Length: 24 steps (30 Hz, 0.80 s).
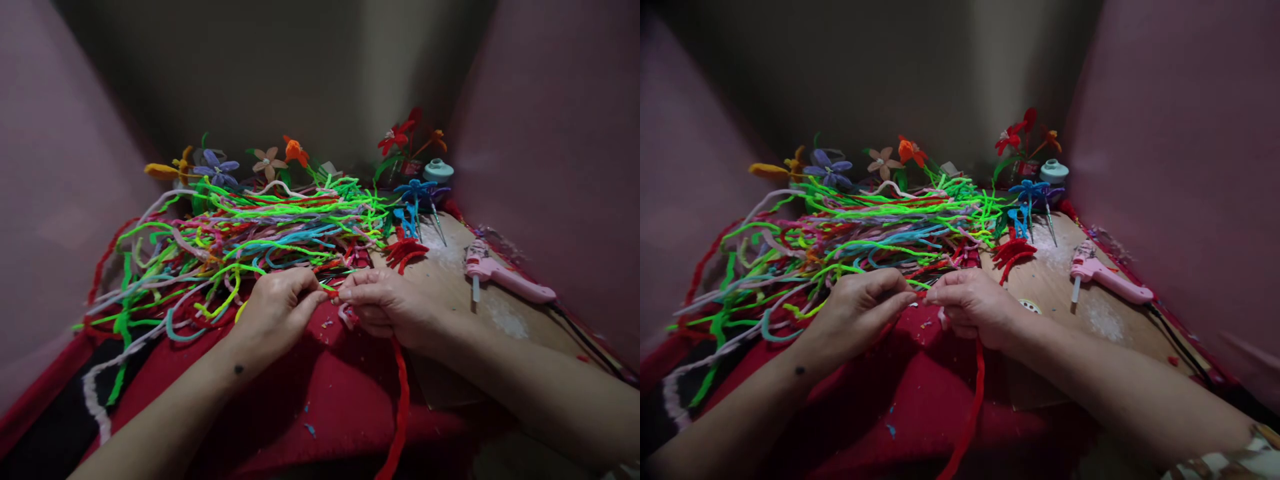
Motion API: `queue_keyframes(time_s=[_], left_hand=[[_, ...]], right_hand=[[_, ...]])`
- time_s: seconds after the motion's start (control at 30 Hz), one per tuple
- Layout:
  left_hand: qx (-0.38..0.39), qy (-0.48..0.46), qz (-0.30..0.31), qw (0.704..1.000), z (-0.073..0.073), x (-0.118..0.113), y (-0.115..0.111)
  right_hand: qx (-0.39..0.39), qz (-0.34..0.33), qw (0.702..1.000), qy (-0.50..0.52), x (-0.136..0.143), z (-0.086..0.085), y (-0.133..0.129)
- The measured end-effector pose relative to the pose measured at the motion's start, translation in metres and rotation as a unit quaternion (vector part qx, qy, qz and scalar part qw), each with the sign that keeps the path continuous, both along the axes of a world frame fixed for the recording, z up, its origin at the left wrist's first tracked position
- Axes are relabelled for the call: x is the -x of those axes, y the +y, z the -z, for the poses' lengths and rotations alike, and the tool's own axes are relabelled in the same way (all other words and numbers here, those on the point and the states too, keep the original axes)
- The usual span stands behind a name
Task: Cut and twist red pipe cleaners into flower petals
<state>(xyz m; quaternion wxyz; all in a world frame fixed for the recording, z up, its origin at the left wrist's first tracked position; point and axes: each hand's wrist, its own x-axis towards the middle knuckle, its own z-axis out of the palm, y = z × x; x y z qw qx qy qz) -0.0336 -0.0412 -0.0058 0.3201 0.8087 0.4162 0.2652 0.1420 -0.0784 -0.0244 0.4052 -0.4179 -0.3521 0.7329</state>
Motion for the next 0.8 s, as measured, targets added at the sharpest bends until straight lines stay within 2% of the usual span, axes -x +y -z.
queue_keyframes(time_s=[0.03, 0.17, 0.23, 0.37, 0.47, 0.57, 0.67, 0.8], left_hand=[[0.019, -0.004, -0.013, 1.0, -0.001, -0.001, 0.0], [0.215, -0.083, -0.05, 0.972, -0.008, -0.004, -0.003], [0.237, -0.129, -0.073, 0.96, -0.007, -0.004, -0.002], [0.221, -0.254, -0.105, 0.936, 0.001, 0.001, 0.008], [0.294, -0.302, -0.081, 0.903, 0.007, 0.004, 0.015], [0.375, -0.288, -0.017, 0.881, 0.012, 0.0, 0.014], [0.352, -0.291, 0.023, 0.889, 0.015, -0.007, 0.007], [0.273, -0.274, -0.013, 0.922, 0.016, -0.012, 0.003]], right_hand=[[0.002, -0.008, 1.0, 0.004, 0.001, 0.0, -0.001], [0.003, -0.028, 0.999, 0.026, 0.002, 0.0, -0.003], [-0.006, -0.025, 0.999, 0.033, 0.0, 0.001, -0.003], [-0.019, -0.008, 0.998, 0.056, -0.003, 0.003, -0.001], [-0.017, 0.001, 0.997, 0.079, -0.003, 0.004, 0.0], [-0.022, 0.007, 0.995, 0.097, -0.002, 0.005, 0.001], [-0.025, -0.001, 0.995, 0.1, -0.002, 0.007, 0.002], [-0.027, -0.034, 0.995, 0.093, -0.001, 0.011, 0.001]])
